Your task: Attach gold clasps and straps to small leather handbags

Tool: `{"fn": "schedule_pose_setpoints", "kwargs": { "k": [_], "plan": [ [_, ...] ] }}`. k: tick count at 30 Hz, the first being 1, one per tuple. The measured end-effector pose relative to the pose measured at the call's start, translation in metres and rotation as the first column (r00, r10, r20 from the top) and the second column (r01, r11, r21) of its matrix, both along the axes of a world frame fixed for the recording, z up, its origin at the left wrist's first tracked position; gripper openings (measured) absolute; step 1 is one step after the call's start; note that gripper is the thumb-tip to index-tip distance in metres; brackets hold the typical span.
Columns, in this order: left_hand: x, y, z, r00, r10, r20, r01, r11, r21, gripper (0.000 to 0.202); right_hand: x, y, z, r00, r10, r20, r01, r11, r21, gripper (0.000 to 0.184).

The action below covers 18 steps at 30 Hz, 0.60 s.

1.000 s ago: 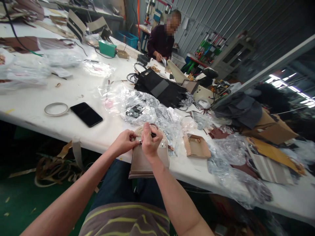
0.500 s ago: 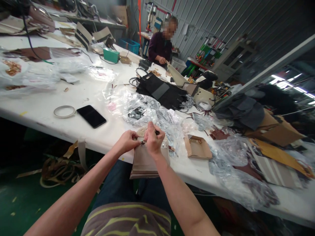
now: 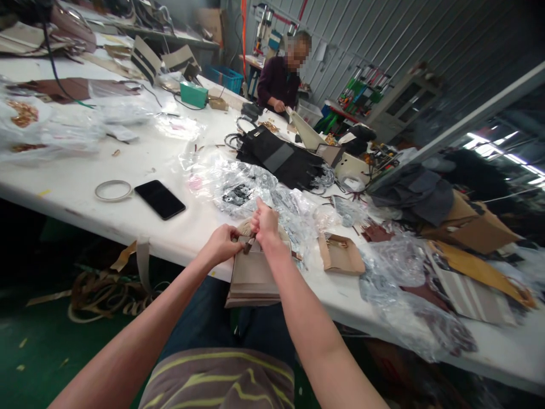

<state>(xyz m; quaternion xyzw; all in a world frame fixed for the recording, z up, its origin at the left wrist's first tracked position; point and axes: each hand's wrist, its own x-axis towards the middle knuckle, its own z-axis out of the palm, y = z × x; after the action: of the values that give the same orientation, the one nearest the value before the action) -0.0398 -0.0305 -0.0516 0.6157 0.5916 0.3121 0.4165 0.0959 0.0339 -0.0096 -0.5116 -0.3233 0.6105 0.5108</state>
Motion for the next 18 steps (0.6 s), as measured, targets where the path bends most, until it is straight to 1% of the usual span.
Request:
{"fn": "schedule_pose_setpoints", "kwargs": {
  "k": [2, 3, 4, 5, 7, 9, 10, 12, 15, 18],
  "plan": [
    [0.000, 0.000, 0.002, 1.000, 0.001, -0.003, -0.001, 1.000, -0.003, 0.019, 0.000, 0.011, 0.003, 0.999, 0.044, -0.004, -0.044, 0.995, -0.093, 0.074],
    [0.000, 0.000, 0.002, 1.000, -0.004, 0.006, 0.005, 1.000, -0.006, 0.019, 0.001, 0.012, 0.005, 0.998, 0.062, -0.007, -0.062, 0.993, -0.101, 0.075],
    [-0.001, 0.000, 0.002, 1.000, -0.007, 0.020, 0.007, 1.000, -0.009, 0.019, 0.002, 0.011, 0.008, 0.997, 0.068, -0.020, -0.070, 0.994, -0.081, 0.075],
    [-0.001, 0.000, 0.001, 0.999, -0.006, 0.040, 0.006, 1.000, -0.011, 0.021, 0.005, 0.007, 0.011, 0.997, 0.058, -0.041, -0.060, 0.998, -0.037, 0.076],
    [-0.002, -0.001, -0.001, 0.997, 0.001, 0.079, 0.000, 1.000, -0.017, 0.023, 0.010, -0.005, 0.016, 0.996, 0.004, -0.091, 0.007, 0.993, 0.117, 0.076],
    [-0.003, -0.001, -0.005, 0.994, 0.011, 0.112, -0.008, 1.000, -0.024, 0.026, 0.013, -0.021, 0.019, 0.993, -0.054, -0.102, 0.082, 0.952, 0.294, 0.075],
    [-0.003, -0.001, -0.008, 0.992, 0.013, 0.128, -0.009, 0.999, -0.031, 0.027, 0.014, -0.028, 0.019, 0.995, -0.070, -0.073, 0.091, 0.929, 0.359, 0.074],
    [-0.003, -0.001, -0.011, 0.987, 0.008, 0.160, 0.000, 0.999, -0.048, 0.029, 0.012, -0.042, 0.016, 0.996, -0.083, 0.031, 0.061, 0.899, 0.434, 0.072],
    [-0.004, -0.002, -0.016, 0.979, -0.004, 0.202, 0.014, 0.999, -0.048, 0.033, 0.005, -0.059, 0.007, 0.975, -0.109, 0.192, 0.000, 0.871, 0.491, 0.068],
    [-0.005, -0.004, -0.017, 0.981, 0.013, 0.195, -0.012, 1.000, -0.010, 0.034, 0.000, -0.067, 0.001, 0.938, -0.156, 0.311, -0.042, 0.836, 0.547, 0.068]
  ]
}}
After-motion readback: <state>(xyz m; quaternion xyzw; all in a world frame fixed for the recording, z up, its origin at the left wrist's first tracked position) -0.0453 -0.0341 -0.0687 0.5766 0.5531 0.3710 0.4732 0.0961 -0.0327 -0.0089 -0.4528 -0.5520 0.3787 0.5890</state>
